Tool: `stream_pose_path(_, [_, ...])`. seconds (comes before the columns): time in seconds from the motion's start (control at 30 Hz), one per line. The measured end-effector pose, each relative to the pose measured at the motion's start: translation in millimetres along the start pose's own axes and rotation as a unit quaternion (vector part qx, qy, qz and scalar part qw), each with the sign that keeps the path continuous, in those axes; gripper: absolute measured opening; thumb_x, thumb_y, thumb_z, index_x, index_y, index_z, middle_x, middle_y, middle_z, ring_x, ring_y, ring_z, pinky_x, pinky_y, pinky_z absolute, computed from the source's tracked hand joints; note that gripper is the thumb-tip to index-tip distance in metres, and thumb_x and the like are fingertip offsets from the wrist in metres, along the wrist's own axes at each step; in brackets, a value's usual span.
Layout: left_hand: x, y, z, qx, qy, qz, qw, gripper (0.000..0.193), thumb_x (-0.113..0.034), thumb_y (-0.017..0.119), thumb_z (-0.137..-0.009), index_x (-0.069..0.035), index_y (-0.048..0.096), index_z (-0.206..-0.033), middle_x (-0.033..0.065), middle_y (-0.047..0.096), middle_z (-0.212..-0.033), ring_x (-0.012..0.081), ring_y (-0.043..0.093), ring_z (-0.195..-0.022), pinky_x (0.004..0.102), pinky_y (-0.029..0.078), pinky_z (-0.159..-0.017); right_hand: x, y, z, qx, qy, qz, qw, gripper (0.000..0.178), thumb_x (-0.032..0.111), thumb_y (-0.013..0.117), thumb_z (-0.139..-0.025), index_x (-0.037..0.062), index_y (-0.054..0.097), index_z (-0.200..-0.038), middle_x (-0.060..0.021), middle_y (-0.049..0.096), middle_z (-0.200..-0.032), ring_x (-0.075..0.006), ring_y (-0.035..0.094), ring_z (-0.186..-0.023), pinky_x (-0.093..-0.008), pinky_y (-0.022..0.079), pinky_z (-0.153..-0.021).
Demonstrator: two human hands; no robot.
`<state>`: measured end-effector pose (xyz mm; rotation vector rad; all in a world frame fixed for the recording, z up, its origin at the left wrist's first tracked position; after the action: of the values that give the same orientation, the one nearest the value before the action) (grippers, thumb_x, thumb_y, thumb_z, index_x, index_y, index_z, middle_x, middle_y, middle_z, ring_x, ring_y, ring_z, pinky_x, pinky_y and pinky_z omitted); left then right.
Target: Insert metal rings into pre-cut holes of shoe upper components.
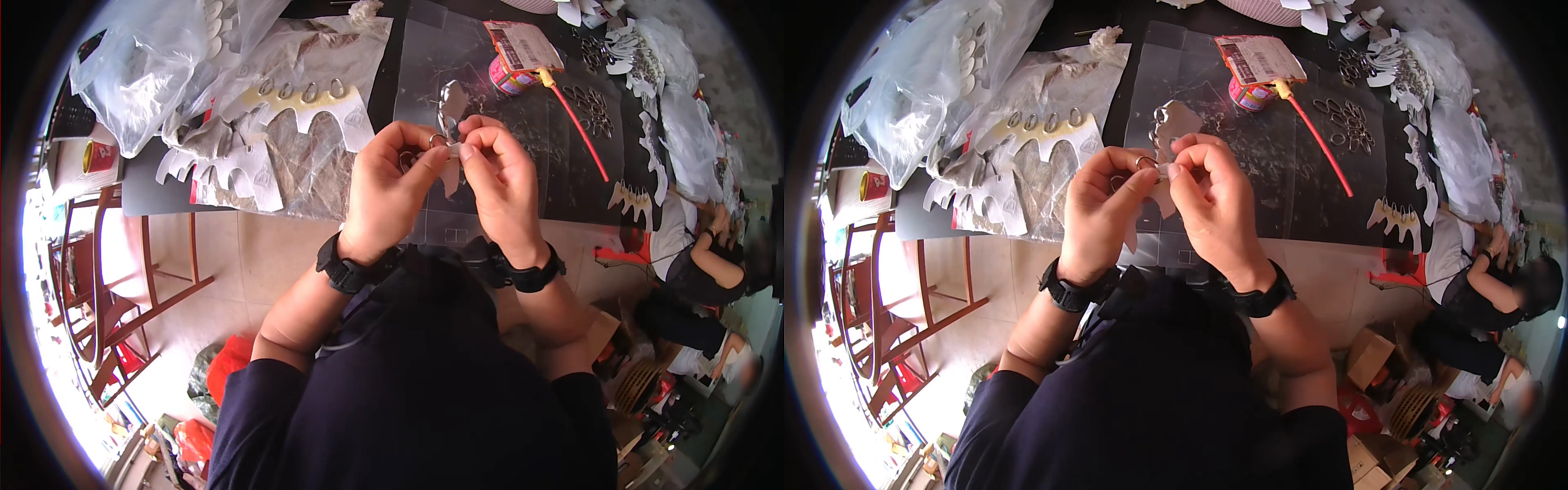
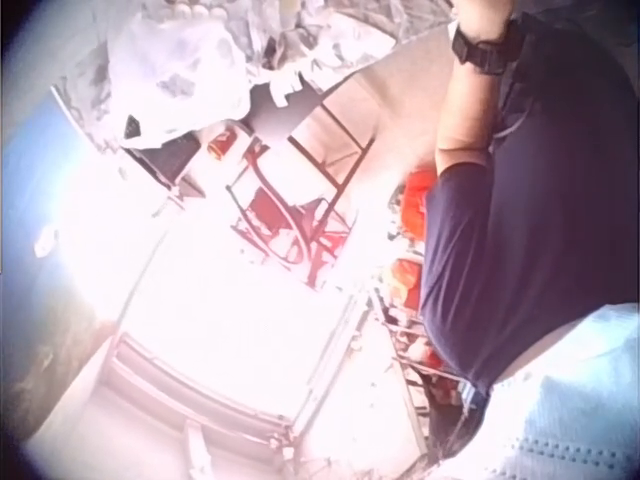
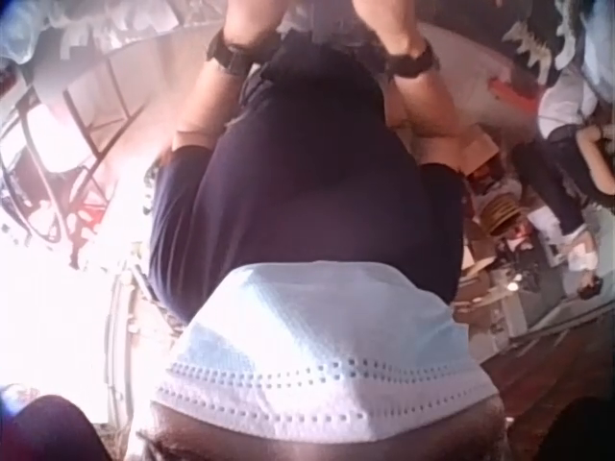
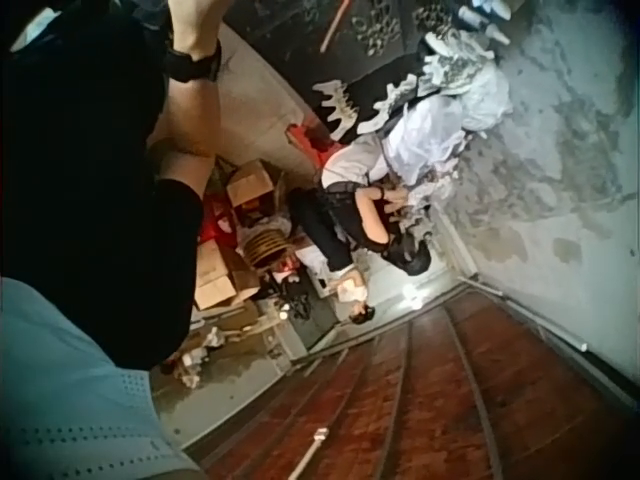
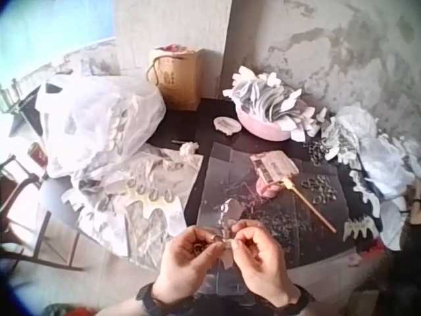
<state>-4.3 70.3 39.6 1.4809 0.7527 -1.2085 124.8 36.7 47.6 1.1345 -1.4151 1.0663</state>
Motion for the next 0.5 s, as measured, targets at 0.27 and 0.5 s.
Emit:
stream_pose_path(0.27, [0, -1, 3, -0.008, 0.008, -0.013, 1.0, 0.007, -0.001, 0.061, -0.082, 0.001, 0.056, -0.086, -0.0003, 0.059, -0.075, 0.0014, 0.05, -0.061, 0.0157, 0.04, -0.053, 12, 0, -3, 0.041, -0.061, 0.072, 0.995, 0.007, -0.003, 0.059, -0.082, -0.0017, 0.056, -0.088, -0.0095, 0.051, -0.104, -0.0102, 0.056, -0.079, -0.0223, 0.047, -0.064])
stream_pose_path(0.5, [0, -2, 2, -0.012, 0.029, -0.058, 0.998, 0.007, 0.002, 0.061, -0.081, 0.001, 0.056, -0.085, 0.0023, 0.06, -0.082, 0.0022, 0.053, -0.066, 0.016, 0.042, -0.056, 39, 5, 0, 0.009, -0.235, 0.308, 0.922, 0.015, -0.009, 0.062, -0.072, -0.0015, 0.054, -0.083, -0.0123, 0.051, -0.098, -0.0215, 0.058, -0.074, -0.0307, 0.048, -0.068])
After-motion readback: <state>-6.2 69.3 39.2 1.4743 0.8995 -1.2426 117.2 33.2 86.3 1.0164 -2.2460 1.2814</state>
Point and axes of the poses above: each hand's wrist, its own z-axis away from the middle knuckle, its own y-axis out of the palm, x = y × z, the point moved 5 cm from there along -z, towards the middle knuckle
